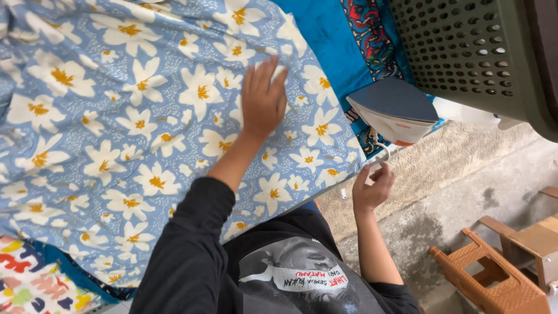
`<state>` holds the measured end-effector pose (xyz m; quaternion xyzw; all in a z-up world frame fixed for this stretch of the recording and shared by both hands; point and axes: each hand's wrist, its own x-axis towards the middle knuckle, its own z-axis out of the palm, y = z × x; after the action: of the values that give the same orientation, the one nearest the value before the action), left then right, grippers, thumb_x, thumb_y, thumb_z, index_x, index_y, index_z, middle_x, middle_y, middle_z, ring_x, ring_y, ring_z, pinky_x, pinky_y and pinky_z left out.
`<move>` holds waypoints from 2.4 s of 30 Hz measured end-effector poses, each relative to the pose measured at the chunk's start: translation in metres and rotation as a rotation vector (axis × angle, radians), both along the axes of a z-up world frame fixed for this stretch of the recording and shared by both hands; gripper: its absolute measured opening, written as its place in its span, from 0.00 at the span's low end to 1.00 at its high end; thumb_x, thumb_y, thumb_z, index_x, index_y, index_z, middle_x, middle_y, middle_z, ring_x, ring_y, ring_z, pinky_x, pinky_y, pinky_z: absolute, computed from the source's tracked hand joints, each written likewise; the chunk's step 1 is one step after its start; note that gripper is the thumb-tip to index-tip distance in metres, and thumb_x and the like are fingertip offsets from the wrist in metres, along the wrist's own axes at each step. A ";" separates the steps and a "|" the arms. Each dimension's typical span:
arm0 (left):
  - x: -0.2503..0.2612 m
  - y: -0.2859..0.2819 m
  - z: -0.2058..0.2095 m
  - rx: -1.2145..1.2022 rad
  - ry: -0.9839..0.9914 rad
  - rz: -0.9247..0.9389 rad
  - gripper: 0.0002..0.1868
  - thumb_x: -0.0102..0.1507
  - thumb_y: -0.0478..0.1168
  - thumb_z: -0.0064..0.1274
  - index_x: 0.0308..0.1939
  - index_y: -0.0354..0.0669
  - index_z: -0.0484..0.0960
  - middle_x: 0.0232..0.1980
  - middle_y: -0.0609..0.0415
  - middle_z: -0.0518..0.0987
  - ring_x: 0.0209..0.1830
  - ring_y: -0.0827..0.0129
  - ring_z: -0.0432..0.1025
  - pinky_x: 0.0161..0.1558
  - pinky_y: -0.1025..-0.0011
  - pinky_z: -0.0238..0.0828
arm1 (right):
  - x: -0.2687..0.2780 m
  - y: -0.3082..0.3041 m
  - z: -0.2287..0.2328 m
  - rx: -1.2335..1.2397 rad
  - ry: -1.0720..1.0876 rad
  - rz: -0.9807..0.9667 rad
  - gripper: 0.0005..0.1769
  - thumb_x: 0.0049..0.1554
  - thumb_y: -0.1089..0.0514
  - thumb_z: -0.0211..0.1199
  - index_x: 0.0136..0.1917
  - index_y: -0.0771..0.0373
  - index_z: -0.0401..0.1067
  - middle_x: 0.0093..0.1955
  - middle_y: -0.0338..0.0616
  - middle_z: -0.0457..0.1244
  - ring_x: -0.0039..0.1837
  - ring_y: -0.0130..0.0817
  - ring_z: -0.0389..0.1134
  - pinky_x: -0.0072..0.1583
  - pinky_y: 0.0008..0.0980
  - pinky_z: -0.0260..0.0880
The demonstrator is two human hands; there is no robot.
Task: The person irons a floral-patterned shirt on an ironing board. They repeatedly smooth the fabric, spray it with water, and press it with an iron, adjusting the shirt's position several times.
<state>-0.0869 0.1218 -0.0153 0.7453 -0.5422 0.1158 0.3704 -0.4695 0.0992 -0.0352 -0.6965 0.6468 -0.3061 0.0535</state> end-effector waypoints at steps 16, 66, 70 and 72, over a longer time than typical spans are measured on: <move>-0.139 0.438 0.019 0.669 0.157 1.161 0.38 0.65 0.65 0.49 0.76 0.56 0.70 0.79 0.36 0.62 0.79 0.38 0.53 0.63 0.26 0.46 | 0.110 0.006 0.066 0.450 0.597 0.845 0.39 0.68 0.35 0.39 0.85 0.55 0.50 0.88 0.51 0.33 0.87 0.49 0.25 0.79 0.55 0.16; -0.039 0.599 0.037 0.535 0.274 1.667 0.03 0.67 0.34 0.54 0.39 0.45 0.76 0.37 0.54 0.72 0.38 0.63 0.68 0.39 0.64 0.64 | 0.094 0.029 0.062 0.667 0.750 0.660 0.48 0.65 0.22 0.26 0.87 0.49 0.24 0.87 0.48 0.16 0.85 0.55 0.14 0.78 0.65 0.14; -0.030 0.598 0.038 0.331 0.379 1.575 0.08 0.67 0.36 0.55 0.50 0.42 0.76 0.48 0.51 0.71 0.46 0.60 0.68 0.45 0.61 0.66 | 0.093 0.020 0.053 0.681 0.789 0.651 0.49 0.64 0.20 0.25 0.86 0.47 0.21 0.86 0.46 0.13 0.84 0.55 0.12 0.78 0.66 0.13; -0.025 0.603 0.032 0.290 0.393 1.559 0.08 0.69 0.42 0.55 0.49 0.43 0.77 0.47 0.51 0.71 0.45 0.60 0.68 0.43 0.61 0.67 | 0.095 0.019 0.051 0.694 0.801 0.649 0.50 0.63 0.20 0.25 0.86 0.46 0.21 0.86 0.45 0.13 0.84 0.54 0.11 0.78 0.66 0.13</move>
<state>-0.1123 0.7243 0.0169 0.9556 0.1973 0.1362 0.1715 -0.3747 0.1179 0.0161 -0.8603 0.4337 0.2392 0.1203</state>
